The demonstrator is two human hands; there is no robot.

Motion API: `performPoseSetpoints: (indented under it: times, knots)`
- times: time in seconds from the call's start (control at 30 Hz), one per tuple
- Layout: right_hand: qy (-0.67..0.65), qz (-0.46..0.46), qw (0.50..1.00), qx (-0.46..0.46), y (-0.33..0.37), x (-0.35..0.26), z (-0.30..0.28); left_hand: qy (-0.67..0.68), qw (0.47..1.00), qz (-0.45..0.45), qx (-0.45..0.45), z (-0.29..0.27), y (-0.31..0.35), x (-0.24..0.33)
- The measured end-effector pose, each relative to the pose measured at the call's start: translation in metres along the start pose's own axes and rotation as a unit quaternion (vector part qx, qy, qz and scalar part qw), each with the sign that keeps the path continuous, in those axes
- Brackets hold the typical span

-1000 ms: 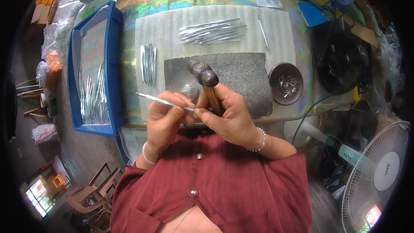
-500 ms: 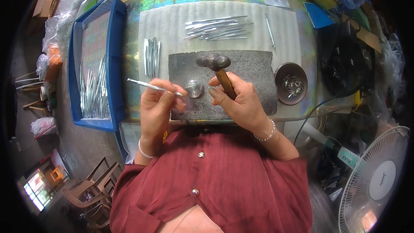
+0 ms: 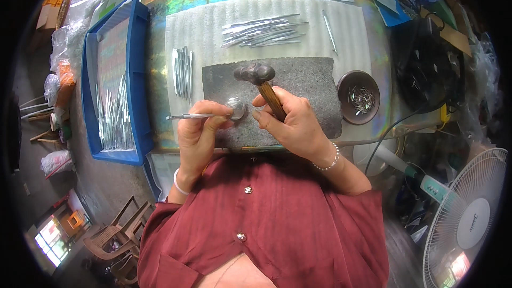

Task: Assembling small metal components by hammering pins into rods at a workbench.

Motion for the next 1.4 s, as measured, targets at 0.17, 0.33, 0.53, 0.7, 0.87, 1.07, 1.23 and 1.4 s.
performPoseSetpoints:
  times: [0.17, 0.33, 0.53, 0.7, 0.87, 1.07, 1.23, 1.4]
  knots:
    - [0.006, -0.016, 1.0, 0.0, 0.0, 0.001, 0.0, -0.026, 0.999, 0.022, 0.002, 0.001, 0.0, 0.0]
    - [0.049, -0.036, 0.998, 0.011, -0.001, -0.007, -0.001, -0.05, 0.997, 0.048, 0.033, 0.003, -0.002, 0.004]
    - [0.025, -0.044, 0.999, 0.017, 0.0, -0.007, -0.001, -0.039, 0.999, 0.026, 0.024, 0.003, -0.002, 0.005]
    - [0.057, -0.045, 0.997, 0.002, 0.001, -0.011, -0.001, -0.169, 0.979, 0.114, 0.02, 0.005, -0.001, 0.011]
    - [-0.07, -0.111, 0.99, -0.044, 0.007, -0.029, 0.009, -0.31, 0.929, 0.199, 0.028, 0.014, 0.001, 0.025]
    - [0.104, -0.296, 0.934, -0.169, -0.009, -0.095, 0.018, -0.334, 0.926, 0.174, 0.003, 0.015, -0.002, 0.026]
    - [0.163, -0.293, 0.93, -0.151, -0.002, -0.112, 0.023, -0.34, 0.906, 0.252, -0.024, 0.011, 0.003, -0.004]
    - [0.199, -0.215, 0.945, -0.148, 0.022, -0.124, 0.0, -0.299, 0.924, 0.239, 0.03, 0.006, 0.001, 0.015]
Point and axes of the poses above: each hand's wrist, its own y-axis away from the middle knuckle, its own z-axis out of the palm, x = y × z, the point moved 3 cm from there along -y, towards the middle knuckle, and after that the axes turned 5 degrees about -z, right-handed, at the moved point
